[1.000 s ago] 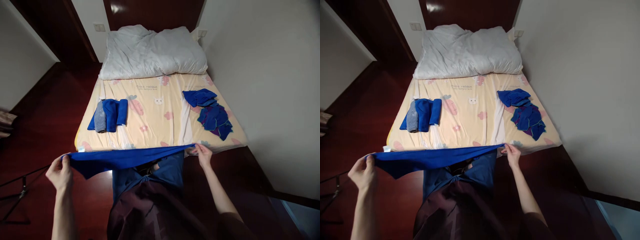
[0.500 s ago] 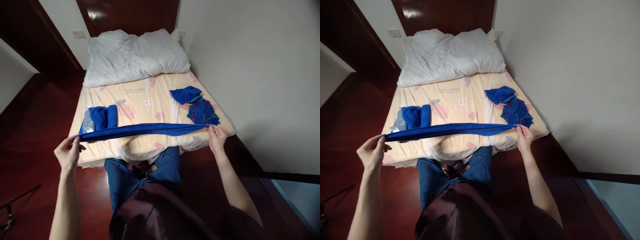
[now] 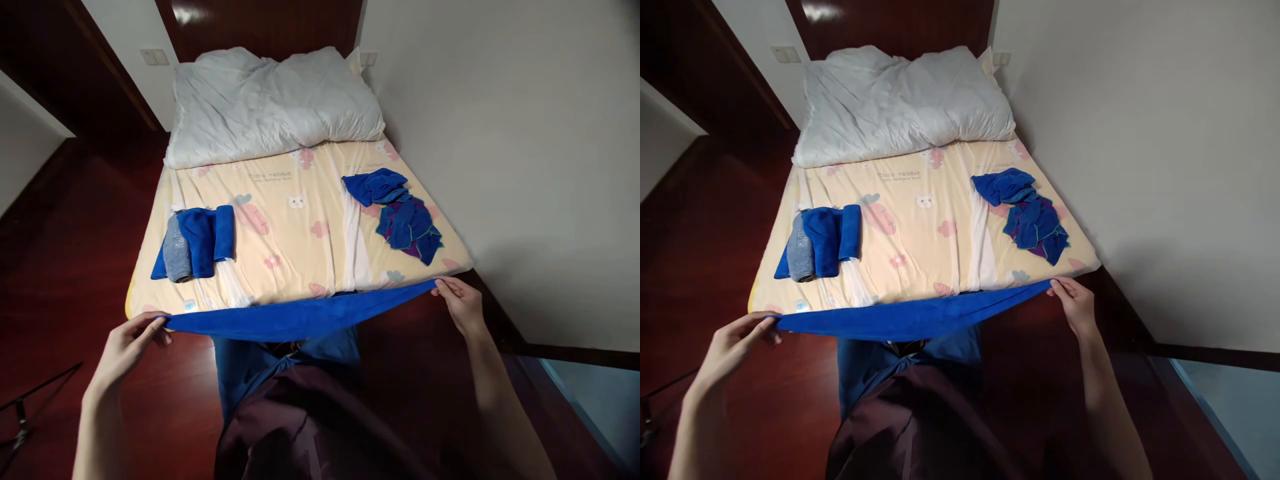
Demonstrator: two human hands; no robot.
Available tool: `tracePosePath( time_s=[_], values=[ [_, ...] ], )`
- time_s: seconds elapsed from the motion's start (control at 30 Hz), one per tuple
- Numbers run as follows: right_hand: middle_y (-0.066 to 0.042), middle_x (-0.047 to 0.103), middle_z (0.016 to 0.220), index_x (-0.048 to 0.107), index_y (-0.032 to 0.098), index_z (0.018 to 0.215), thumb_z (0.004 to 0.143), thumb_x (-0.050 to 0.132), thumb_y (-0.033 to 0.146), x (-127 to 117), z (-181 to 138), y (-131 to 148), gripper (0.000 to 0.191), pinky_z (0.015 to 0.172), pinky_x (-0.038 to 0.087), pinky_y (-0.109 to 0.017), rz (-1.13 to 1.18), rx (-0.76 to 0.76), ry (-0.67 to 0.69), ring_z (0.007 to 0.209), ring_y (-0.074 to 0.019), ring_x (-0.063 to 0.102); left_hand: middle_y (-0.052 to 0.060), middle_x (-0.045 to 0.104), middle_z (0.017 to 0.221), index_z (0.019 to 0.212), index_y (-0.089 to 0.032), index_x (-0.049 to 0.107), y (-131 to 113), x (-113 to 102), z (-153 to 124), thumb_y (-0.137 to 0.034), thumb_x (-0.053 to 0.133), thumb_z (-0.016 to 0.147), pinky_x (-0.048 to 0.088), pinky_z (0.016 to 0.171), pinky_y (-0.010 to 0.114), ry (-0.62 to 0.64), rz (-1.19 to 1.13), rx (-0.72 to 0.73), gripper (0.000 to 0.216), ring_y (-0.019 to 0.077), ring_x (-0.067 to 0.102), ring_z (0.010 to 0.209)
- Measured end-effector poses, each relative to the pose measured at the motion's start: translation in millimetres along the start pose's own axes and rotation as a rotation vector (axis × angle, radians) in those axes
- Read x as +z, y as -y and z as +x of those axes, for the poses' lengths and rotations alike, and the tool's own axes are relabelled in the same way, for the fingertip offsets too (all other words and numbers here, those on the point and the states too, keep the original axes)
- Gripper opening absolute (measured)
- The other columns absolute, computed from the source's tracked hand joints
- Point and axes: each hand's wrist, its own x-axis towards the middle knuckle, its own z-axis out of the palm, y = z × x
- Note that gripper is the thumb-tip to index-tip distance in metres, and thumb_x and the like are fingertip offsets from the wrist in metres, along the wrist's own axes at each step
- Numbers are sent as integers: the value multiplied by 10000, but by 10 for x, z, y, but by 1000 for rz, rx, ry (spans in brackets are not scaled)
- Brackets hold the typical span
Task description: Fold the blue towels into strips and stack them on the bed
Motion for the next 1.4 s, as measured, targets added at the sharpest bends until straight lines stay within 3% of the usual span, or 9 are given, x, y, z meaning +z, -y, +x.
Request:
tracePosePath(
  time_s=[0.13, 0.23, 0.47, 0.67, 0.8, 0.9, 1.13, 1.27, 1.4],
  values=[
    [-30, 711, 663, 745, 161, 919, 681, 846, 603, 239, 312, 73, 512, 621, 599, -321, -3, 63, 168, 604, -185, 690, 86, 759, 793, 937, -171, 738, -141, 193, 380, -748, 741, 654, 609, 672, 367, 184, 53, -57, 642, 280, 734, 701],
    [-33, 709, 647, 731, 149, 900, 645, 866, 612, 529, 695, 133, 545, 609, 586, -310, 31, 77, 221, 598, -182, 692, 110, 752, 739, 971, -97, 735, -269, 365, 826, -747, 768, 633, 598, 654, 343, 193, 78, -18, 733, 278, 740, 688],
    [-33, 695, 694, 668, 133, 909, 796, 814, 425, 932, 1848, 451, 345, 701, 566, -302, 206, -122, -57, 630, -143, 683, 106, 740, 820, 1125, 80, 675, -913, 481, 1830, -339, 682, 919, 566, 676, 235, -314, -65, 312, 467, 135, 707, 702],
    [-142, 711, 852, 625, 164, 907, 967, 575, 376, 736, 2192, 401, 226, 708, 543, -319, 334, -374, -297, 719, -147, 665, 132, 687, 1172, 1191, 59, 653, -1178, 411, 1752, -367, 553, 1011, 554, 893, 240, -559, 14, 636, 472, 112, 680, 970],
    [-177, 740, 992, 647, 155, 955, 806, 760, 311, 828, 1860, 103, 243, 860, 569, -375, 284, -248, -298, 903, -191, 710, 110, 704, 1216, 1132, -44, 708, -811, 624, 1566, -351, 547, 1012, 531, 927, 262, -497, 160, 673, 366, 140, 662, 1073],
    [-135, 755, 975, 659, 141, 934, 703, 811, 287, 1032, 1502, -222, 313, 958, 559, -433, 285, -107, -261, 959, -222, 731, 121, 711, 1237, 1067, -89, 727, -338, 938, 1518, -325, 527, 989, 518, 979, 298, -341, 243, 631, 319, 186, 660, 1134],
    [-91, 745, 731, 639, 170, 742, 677, 739, 297, 1277, 681, -1020, 174, 866, 607, -400, 107, 185, -178, 854, -240, 747, 150, 738, 1170, 1034, -108, 720, 822, 1703, 1370, -267, 482, 895, 504, 1042, 377, 27, 316, 330, 319, 250, 682, 1094],
    [-93, 748, 702, 650, 175, 673, 616, 697, 252, 1112, 380, -1314, 107, 927, 603, -496, 10, 284, -172, 853, -304, 773, 149, 739, 1136, 1071, -124, 733, 1209, 1810, 1240, -353, 464, 885, 525, 1014, 436, 70, 348, 303, 399, 292, 678, 1078],
    [-94, 762, 723, 657, 191, 656, 604, 657, 216, 945, 326, -1479, 57, 946, 602, -521, -29, 303, -183, 891, -338, 777, 144, 743, 1059, 1056, -146, 749, 1336, 1708, 1148, -387, 453, 894, 532, 986, 464, 53, 385, 331, 415, 318, 642, 1108]
  ],
)
